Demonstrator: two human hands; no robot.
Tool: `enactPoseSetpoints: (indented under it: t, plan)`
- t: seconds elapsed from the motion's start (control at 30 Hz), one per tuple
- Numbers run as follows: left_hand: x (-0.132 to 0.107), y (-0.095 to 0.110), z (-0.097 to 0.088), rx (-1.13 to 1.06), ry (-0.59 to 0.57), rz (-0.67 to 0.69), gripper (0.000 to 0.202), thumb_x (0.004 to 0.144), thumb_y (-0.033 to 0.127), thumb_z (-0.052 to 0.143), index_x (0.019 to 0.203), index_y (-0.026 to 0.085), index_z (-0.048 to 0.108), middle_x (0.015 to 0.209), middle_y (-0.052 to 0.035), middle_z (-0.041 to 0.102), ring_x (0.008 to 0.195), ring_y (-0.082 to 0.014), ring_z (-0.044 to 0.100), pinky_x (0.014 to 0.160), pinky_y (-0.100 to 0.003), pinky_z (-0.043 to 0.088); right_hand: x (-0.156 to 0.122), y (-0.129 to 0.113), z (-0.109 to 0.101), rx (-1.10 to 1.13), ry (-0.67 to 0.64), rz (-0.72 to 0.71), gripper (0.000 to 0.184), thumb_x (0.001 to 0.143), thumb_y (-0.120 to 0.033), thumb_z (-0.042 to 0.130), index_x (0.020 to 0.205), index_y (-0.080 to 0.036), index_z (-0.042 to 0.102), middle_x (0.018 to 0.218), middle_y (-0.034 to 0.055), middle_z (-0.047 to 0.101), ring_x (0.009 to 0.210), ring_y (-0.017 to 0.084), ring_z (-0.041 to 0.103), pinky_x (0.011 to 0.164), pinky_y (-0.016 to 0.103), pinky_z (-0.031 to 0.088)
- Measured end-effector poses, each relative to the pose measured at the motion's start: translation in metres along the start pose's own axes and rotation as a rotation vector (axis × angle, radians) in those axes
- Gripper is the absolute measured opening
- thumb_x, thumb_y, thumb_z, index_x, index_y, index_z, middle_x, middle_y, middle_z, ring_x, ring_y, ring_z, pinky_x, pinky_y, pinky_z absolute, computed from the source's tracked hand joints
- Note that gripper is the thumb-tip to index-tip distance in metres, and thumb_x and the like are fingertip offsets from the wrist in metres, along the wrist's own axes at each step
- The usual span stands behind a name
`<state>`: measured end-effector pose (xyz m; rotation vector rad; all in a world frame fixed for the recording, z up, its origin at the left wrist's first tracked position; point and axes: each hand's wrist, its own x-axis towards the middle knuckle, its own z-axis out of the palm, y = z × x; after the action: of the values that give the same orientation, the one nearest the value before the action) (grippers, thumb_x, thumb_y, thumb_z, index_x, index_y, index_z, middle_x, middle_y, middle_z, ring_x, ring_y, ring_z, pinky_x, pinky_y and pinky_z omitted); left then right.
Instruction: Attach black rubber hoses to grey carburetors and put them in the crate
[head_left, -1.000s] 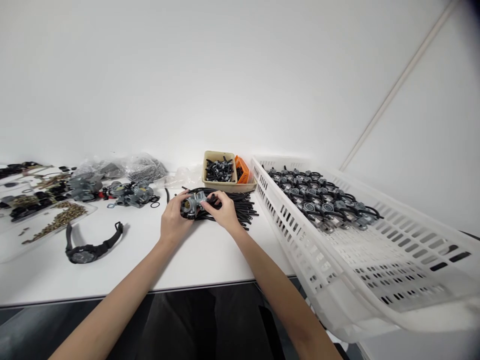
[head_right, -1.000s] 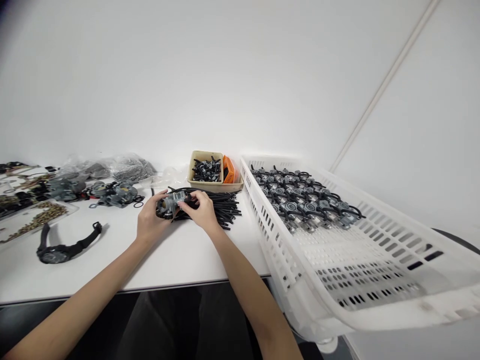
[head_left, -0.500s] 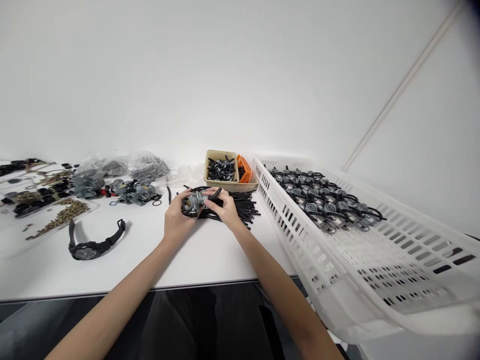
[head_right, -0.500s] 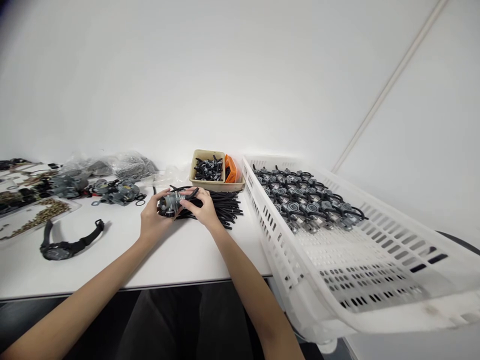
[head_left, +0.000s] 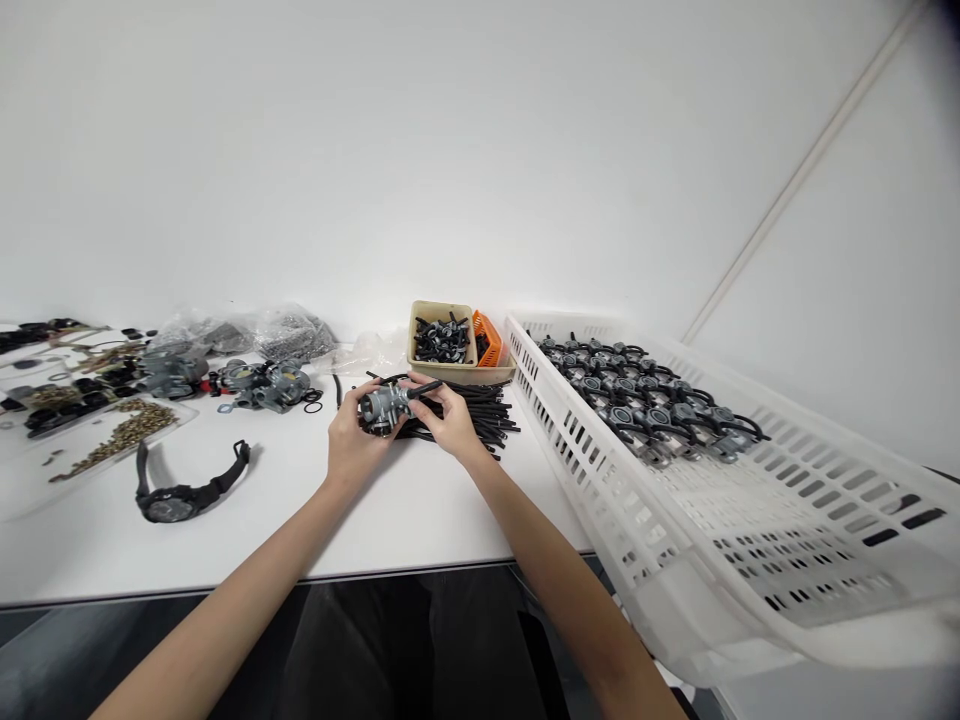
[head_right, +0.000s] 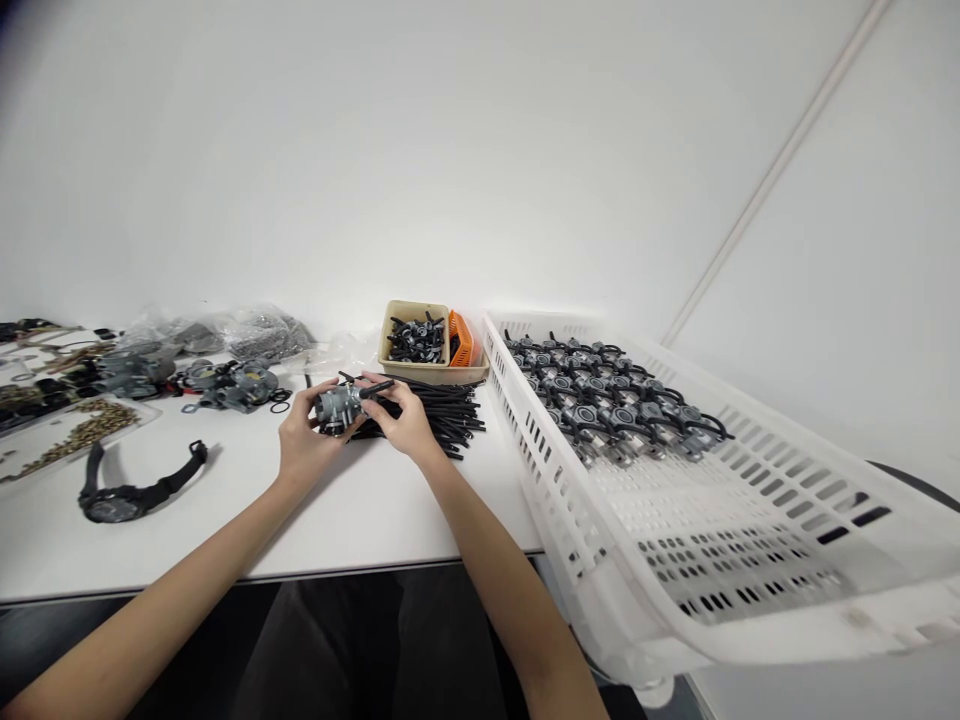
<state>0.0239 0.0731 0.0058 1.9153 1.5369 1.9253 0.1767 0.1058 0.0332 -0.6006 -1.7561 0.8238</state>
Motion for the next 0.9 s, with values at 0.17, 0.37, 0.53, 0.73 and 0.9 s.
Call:
enactPoseSetpoints:
  t: [0.17,0.37,0.53,0.73,0.9]
  plan:
    - [0.0,0.002,-0.001,0.017,-0.032,0.016,0.055,0.068,0.038,0.074,0.115,0.022,0.051,0.118,-0.009,0.062,0.098,-0.0234,0.063,0.075,-0.034,0.054,0.0,-0.002,0.0,-0.011,-0.017,-0.065,0.024,0.083,-0.029,0.062,0.106,-0.023,0.066,0.113,0.0066,0.067,0.12,0.022,0.052,0.106,0.04,0.037]
    - [-0.001,0.003,0.0,0.011,-0.071,0.068,0.053,0.069,0.036,0.073,0.115,0.022,0.05,0.119,-0.0108,0.062,0.101,-0.0252,0.063,0.077,-0.037,0.055,0.0,-0.002,0.005,0.103,0.086,-0.033,0.03,0.068,-0.032,0.076,0.089,-0.021,0.057,0.089,0.0041,0.07,0.101,0.021,0.064,0.093,0.035,0.046]
    - [-0.003,0.002,0.001,0.002,-0.116,0.062,0.051,0.071,0.035,0.07,0.115,0.021,0.05,0.122,-0.0113,0.061,0.107,-0.0261,0.061,0.08,-0.038,0.054,-0.002,-0.002,0.009,-0.033,0.126,0.014,0.032,0.068,-0.034,0.077,0.095,-0.023,0.064,0.091,0.0025,0.069,0.095,0.02,0.064,0.093,0.036,0.046]
    - [-0.002,0.004,0.001,-0.015,-0.087,0.008,0.051,0.069,0.038,0.071,0.114,0.021,0.052,0.117,-0.0101,0.063,0.101,-0.0251,0.063,0.079,-0.037,0.054,0.002,0.002,0.002,-0.01,0.071,0.0,0.019,0.07,-0.034,0.075,0.087,-0.025,0.072,0.095,0.0037,0.071,0.106,0.022,0.058,0.098,0.038,0.043]
    - [0.0,0.006,0.001,-0.035,-0.038,-0.055,0.055,0.065,0.04,0.074,0.113,0.021,0.053,0.109,-0.0083,0.065,0.092,-0.0233,0.065,0.078,-0.036,0.054,0.006,0.001,-0.008,0.231,-0.114,0.101,0.034,0.074,-0.038,0.069,0.104,-0.023,0.068,0.109,0.0048,0.069,0.11,0.022,0.059,0.098,0.038,0.044]
